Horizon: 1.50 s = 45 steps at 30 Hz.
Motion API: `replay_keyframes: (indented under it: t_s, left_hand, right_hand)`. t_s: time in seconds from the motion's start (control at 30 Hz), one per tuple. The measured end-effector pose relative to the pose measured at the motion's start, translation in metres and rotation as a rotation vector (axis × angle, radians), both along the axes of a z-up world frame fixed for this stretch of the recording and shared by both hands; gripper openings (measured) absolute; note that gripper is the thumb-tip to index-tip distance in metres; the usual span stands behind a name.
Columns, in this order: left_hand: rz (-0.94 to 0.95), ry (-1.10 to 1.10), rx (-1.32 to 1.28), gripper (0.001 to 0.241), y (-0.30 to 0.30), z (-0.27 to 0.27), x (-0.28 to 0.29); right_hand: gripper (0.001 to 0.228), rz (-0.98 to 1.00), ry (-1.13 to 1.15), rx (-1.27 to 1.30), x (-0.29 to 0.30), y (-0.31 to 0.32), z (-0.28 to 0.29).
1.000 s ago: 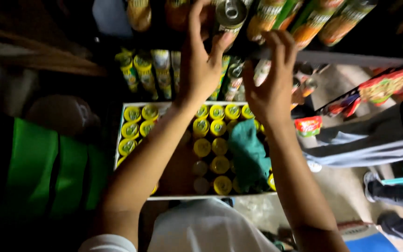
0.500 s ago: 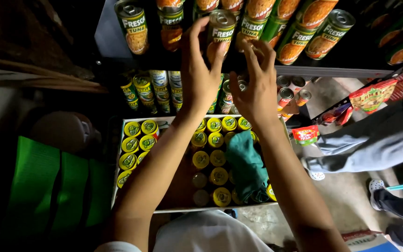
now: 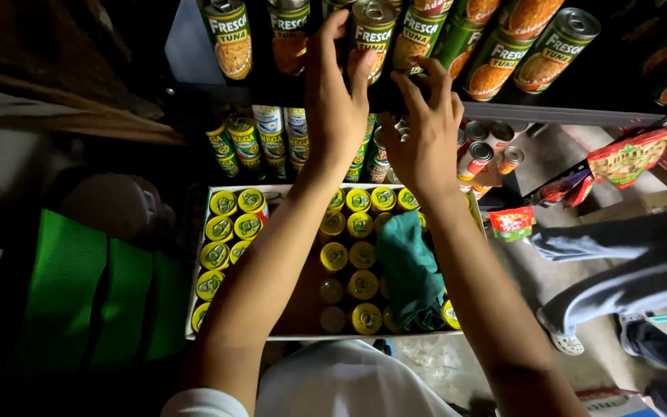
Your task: Wiping canned tuna and sardines with a cloth and arranging them on a display shelf.
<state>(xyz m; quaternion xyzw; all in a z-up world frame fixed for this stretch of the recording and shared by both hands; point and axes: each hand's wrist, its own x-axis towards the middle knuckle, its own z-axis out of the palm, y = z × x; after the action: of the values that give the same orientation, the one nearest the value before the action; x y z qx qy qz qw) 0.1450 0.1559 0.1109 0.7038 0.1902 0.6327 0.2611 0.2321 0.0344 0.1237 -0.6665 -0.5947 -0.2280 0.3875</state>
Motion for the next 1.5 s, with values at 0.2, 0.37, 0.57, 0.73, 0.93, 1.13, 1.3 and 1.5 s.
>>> replay_keyframes:
  t_s: [0.2, 0.37, 0.57, 0.73, 0.93, 1.13, 1.3, 1.5]
  left_hand:
    - [-0.054, 0.034, -0.015, 0.058, -0.016, -0.015, -0.025]
    - [-0.160, 0.248, -0.028, 0.040, -0.057, -0.014, -0.106]
    - [-0.234, 0.549, -0.277, 0.024, -0.085, -0.083, -0.179]
    - [-0.193, 0.802, -0.265, 0.047, -0.085, -0.140, -0.187]
    - [0.003, 1.321, -0.308, 0.054, -0.070, -0.160, -0.158]
    - [0.011, 1.188, -0.300, 0.072, -0.062, -0.181, -0.148]
    - [0.004, 1.076, -0.366, 0.062, -0.065, -0.116, -0.156]
    - [0.058, 0.895, -0.401, 0.039, -0.070, -0.053, -0.198]
  right_hand:
    - [0.054, 0.053, -0.017, -0.005, 0.012, -0.012, -0.008]
    - [0.037, 0.176, 0.403, -0.158, -0.029, -0.050, 0.032]
    - [0.050, 0.344, 0.342, -0.466, -0.057, -0.115, -0.033]
    - [0.058, 0.141, 0.158, -0.587, -0.077, -0.142, -0.080]
    - [0.057, 0.104, 0.203, -0.589, -0.074, -0.150, -0.103]
    - [0.057, 0.080, 0.224, -0.601, -0.074, -0.154, -0.105]
    - [0.057, 0.069, 0.242, -0.583, -0.072, -0.151, -0.100]
    - [0.056, 0.079, 0.248, -0.574, -0.072, -0.156, -0.099]
